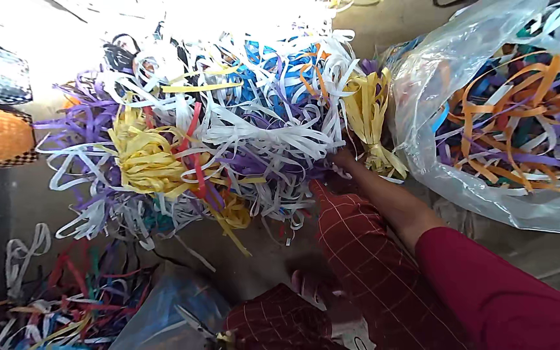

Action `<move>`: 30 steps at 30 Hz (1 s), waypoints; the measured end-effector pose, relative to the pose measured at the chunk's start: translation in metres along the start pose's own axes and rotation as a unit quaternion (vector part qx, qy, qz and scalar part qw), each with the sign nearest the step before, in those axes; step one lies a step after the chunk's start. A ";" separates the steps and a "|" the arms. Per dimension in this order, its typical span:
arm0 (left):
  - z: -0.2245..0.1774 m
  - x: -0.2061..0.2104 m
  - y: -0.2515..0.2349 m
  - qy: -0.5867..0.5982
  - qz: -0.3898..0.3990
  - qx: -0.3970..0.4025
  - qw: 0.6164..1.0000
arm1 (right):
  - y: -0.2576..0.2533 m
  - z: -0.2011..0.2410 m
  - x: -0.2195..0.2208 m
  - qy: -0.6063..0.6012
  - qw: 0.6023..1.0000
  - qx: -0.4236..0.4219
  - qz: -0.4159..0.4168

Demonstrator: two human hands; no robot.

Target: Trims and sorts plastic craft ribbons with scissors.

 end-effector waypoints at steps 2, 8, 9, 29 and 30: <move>-0.004 -0.001 0.004 -0.014 0.003 0.003 1.000 | 0.022 0.025 -0.012 -0.073 0.997 -0.030 -0.008; 0.000 -0.008 0.015 -0.019 0.000 0.028 0.999 | 0.110 0.150 -0.083 -0.038 0.988 -0.149 -0.002; -0.001 -0.009 0.018 -0.019 0.000 0.032 0.999 | 0.131 0.175 -0.092 -0.038 0.984 -0.175 -0.002; -0.128 -0.053 0.082 0.427 0.134 -0.046 0.893 | 0.434 0.199 0.099 0.031 0.714 -0.432 0.550; -0.128 -0.055 0.080 0.425 0.136 -0.019 0.895 | 0.424 0.203 0.091 0.030 0.716 -0.452 0.532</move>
Point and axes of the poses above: each hand's wrist, its own y-axis away from the middle knuckle, its own x-axis out of the palm, z = x × y, the point moved 7 cm from there along -y, towards the middle knuckle, and after that the axes turned 11 degrees about -x, right-handed, at the moved point
